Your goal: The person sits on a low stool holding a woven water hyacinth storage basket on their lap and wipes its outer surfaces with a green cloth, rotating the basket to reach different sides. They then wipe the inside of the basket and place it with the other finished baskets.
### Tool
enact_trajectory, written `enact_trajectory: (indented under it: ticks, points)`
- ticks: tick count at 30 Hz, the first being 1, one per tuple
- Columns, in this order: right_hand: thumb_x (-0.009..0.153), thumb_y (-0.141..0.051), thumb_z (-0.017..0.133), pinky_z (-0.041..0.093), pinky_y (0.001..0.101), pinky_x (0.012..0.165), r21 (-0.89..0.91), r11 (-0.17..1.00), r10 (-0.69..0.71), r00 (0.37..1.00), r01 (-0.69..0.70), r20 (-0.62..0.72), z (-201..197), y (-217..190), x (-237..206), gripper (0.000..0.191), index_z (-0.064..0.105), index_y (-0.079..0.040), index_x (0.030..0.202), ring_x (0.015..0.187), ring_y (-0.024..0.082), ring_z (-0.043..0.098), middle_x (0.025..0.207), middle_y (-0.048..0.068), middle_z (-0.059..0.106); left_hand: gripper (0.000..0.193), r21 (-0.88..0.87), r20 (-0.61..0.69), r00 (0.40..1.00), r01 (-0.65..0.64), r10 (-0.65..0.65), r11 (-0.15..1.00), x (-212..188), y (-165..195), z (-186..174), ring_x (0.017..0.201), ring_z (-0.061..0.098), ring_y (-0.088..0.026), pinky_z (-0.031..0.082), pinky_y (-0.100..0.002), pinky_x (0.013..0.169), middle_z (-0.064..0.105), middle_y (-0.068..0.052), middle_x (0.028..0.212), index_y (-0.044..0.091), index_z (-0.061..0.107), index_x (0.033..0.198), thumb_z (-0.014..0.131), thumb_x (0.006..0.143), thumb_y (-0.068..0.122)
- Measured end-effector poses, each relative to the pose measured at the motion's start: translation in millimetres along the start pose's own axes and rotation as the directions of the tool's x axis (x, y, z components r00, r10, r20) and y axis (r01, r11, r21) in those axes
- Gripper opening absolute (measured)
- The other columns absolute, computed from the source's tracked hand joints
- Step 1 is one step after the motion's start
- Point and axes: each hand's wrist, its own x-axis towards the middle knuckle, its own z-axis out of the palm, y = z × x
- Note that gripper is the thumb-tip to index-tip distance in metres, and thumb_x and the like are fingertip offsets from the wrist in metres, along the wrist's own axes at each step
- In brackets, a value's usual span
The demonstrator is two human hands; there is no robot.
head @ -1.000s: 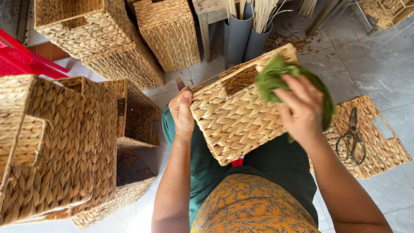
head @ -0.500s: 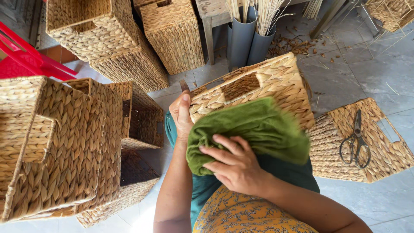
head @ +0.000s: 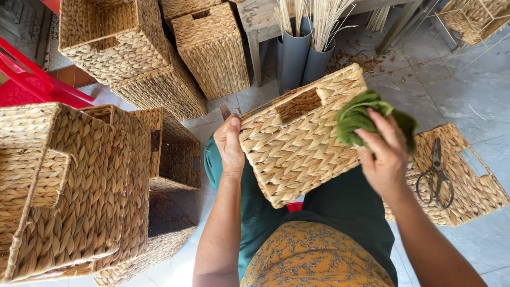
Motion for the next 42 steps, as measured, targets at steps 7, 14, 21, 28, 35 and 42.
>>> enact_trajectory:
  ticks: [7, 14, 21, 28, 35, 42]
  points:
    - [0.080, -0.010, 0.074, 0.036, 0.0571, 0.116, 0.015, 0.982, -0.188, 0.974, 0.187, 0.129, 22, -72, -12, 0.026, 0.075, -0.011, 0.106, 0.141, 0.038, 0.047, 0.139, 0.007, 0.062, 0.039, -0.001, -0.078, 0.996, 0.048, -0.048, 0.999, -2, 1, -7, 0.073, 0.034, -0.006, 0.028, -0.027, 0.063, 0.041, 0.007, 0.074, 0.008, 0.045, 0.076, 0.055, 0.106, 0.031]
    - [0.078, -0.016, 0.081, 0.037, 0.0545, 0.113, 0.353, 0.874, -0.433, 0.864, 0.333, 0.257, 45, -137, -11, 0.027, 0.074, -0.017, 0.104, 0.139, 0.034, 0.050, 0.143, 0.004, 0.061, 0.034, -0.065, -0.085, 0.993, 0.082, -0.087, 0.995, -3, 11, -2, 0.075, 0.045, -0.007, 0.039, -0.027, 0.066, 0.055, 0.005, 0.080, 0.005, 0.060, 0.082, 0.055, 0.102, 0.032]
    - [0.078, -0.011, 0.079, 0.041, 0.0490, 0.107, 0.043, 0.955, -0.297, 0.951, 0.295, 0.088, 36, -57, -5, 0.027, 0.074, -0.017, 0.104, 0.129, 0.030, 0.055, 0.139, 0.003, 0.061, 0.042, -0.028, -0.048, 0.998, 0.037, -0.039, 0.999, 3, -2, -6, 0.070, 0.031, -0.006, 0.029, -0.029, 0.062, 0.038, 0.007, 0.073, 0.010, 0.040, 0.073, 0.056, 0.105, 0.031]
    - [0.086, -0.006, 0.073, 0.037, 0.0536, 0.122, -0.058, 0.998, -0.017, 0.998, 0.014, -0.055, 4, -4, 15, 0.031, 0.072, -0.007, 0.116, 0.141, 0.036, 0.049, 0.147, 0.011, 0.057, 0.044, -0.018, -0.101, 0.994, 0.048, -0.049, 0.999, 1, -4, 0, 0.068, 0.027, -0.006, 0.023, -0.029, 0.059, 0.032, 0.008, 0.071, 0.012, 0.035, 0.072, 0.058, 0.104, 0.032]
    - [0.080, -0.013, 0.076, 0.036, 0.0572, 0.116, 0.022, 0.986, -0.166, 0.981, 0.164, 0.102, 32, -84, -14, 0.029, 0.076, -0.014, 0.109, 0.140, 0.038, 0.045, 0.143, 0.005, 0.060, 0.040, -0.022, -0.115, 0.992, 0.039, -0.041, 0.999, 1, 13, 0, 0.066, 0.031, -0.006, 0.025, -0.029, 0.059, 0.039, 0.007, 0.069, 0.011, 0.045, 0.071, 0.058, 0.103, 0.033]
    - [0.083, -0.020, 0.083, 0.039, 0.0542, 0.113, 0.358, 0.873, -0.427, 0.875, 0.332, 0.229, 46, -134, -20, 0.024, 0.074, -0.016, 0.105, 0.144, 0.034, 0.046, 0.148, 0.004, 0.059, 0.044, -0.020, -0.103, 0.993, 0.062, -0.064, 0.998, -3, 19, 3, 0.066, 0.031, -0.006, 0.025, -0.029, 0.059, 0.037, 0.007, 0.069, 0.011, 0.042, 0.071, 0.058, 0.103, 0.036]
